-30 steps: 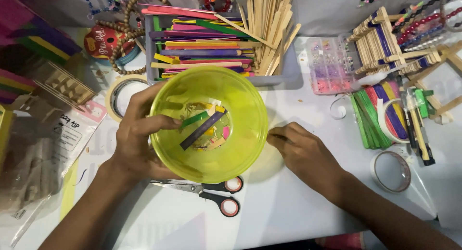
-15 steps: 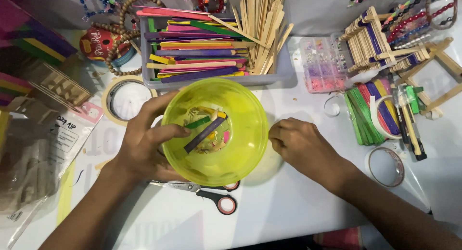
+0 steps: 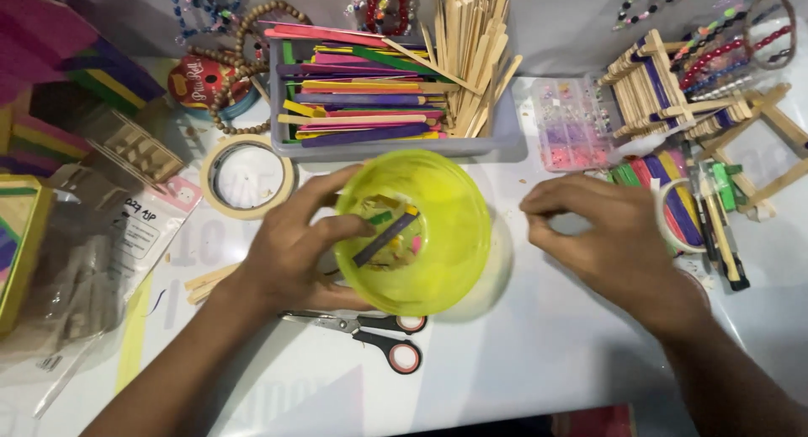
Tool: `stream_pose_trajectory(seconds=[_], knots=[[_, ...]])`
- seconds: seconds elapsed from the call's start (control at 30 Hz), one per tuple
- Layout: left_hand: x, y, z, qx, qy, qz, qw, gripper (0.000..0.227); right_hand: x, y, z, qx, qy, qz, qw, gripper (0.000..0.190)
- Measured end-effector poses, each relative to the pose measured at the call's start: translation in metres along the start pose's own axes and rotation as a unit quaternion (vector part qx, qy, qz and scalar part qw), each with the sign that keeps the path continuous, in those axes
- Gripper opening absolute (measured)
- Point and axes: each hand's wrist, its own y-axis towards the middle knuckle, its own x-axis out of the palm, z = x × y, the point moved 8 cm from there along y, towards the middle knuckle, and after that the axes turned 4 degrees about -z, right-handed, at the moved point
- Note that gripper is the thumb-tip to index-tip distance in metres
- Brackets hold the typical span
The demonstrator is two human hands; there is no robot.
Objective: A person is seen cutting popsicle sticks with scissors and sorting the pieces into a bowl as part of a handicraft project to assemble a wooden structure.
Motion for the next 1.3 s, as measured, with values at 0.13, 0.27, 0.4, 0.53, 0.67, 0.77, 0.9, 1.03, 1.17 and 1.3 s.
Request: stream_pose_trajectory(seconds=[0.13, 0.27, 0.4, 0.53, 0.67, 0.77, 0.9, 1.03, 1.17, 1.3], knots=[[0.018, 0.03, 0.015, -0.022, -0.02, -0.036, 0.999, 0.061, -0.005, 0.017, -0.043, -0.078, 0.055, -0.063, 0.993, 0.007], [0.037, 0.062, 0.025, -0.063, -0.037, -0.06, 0.995, 0.052, 0.047, 0.013, -0.018, -0.174, -0.181, -0.131, 0.959, 0.047], [0.055, 0.089, 0.015, -0.074, -0.056, -0.067, 0.993, 0.058, -0.01, 0.021, -0.023, -0.203, -0.11, -0.045, 0.972, 0.028], [0.061, 0.116, 0.018, -0.054, -0.093, -0.024, 0.994, 0.062, -0.051, 0.009, -0.014, -0.148, -0.061, -0.022, 0.987, 0.01], [0.07, 0.132, 0.021, -0.054, -0.109, 0.009, 0.992, 0.056, -0.06, -0.013, -0.001, -0.125, -0.105, -0.035, 0.986, 0.021], [0.082, 0.132, 0.023, -0.061, -0.156, 0.024, 0.986, 0.055, -0.056, -0.019, 0.005, -0.131, -0.092, -0.054, 0.986, 0.015], [0.086, 0.125, 0.018, -0.081, -0.162, 0.031, 0.983, 0.054, -0.04, -0.031, 0.005, -0.157, -0.115, -0.06, 0.979, 0.038], [0.079, 0.107, 0.021, -0.112, -0.106, -0.085, 0.984, 0.065, -0.025, -0.042, 0.026, -0.116, -0.129, -0.091, 0.981, 0.013], [0.031, 0.083, 0.01, -0.19, -0.093, -0.102, 0.972, 0.068, 0.008, -0.055, 0.066, -0.114, -0.125, -0.097, 0.981, 0.015], [-0.022, 0.048, -0.005, -0.211, -0.017, -0.051, 0.976, 0.066, 0.018, -0.051, 0.063, -0.148, -0.15, -0.092, 0.973, 0.018]])
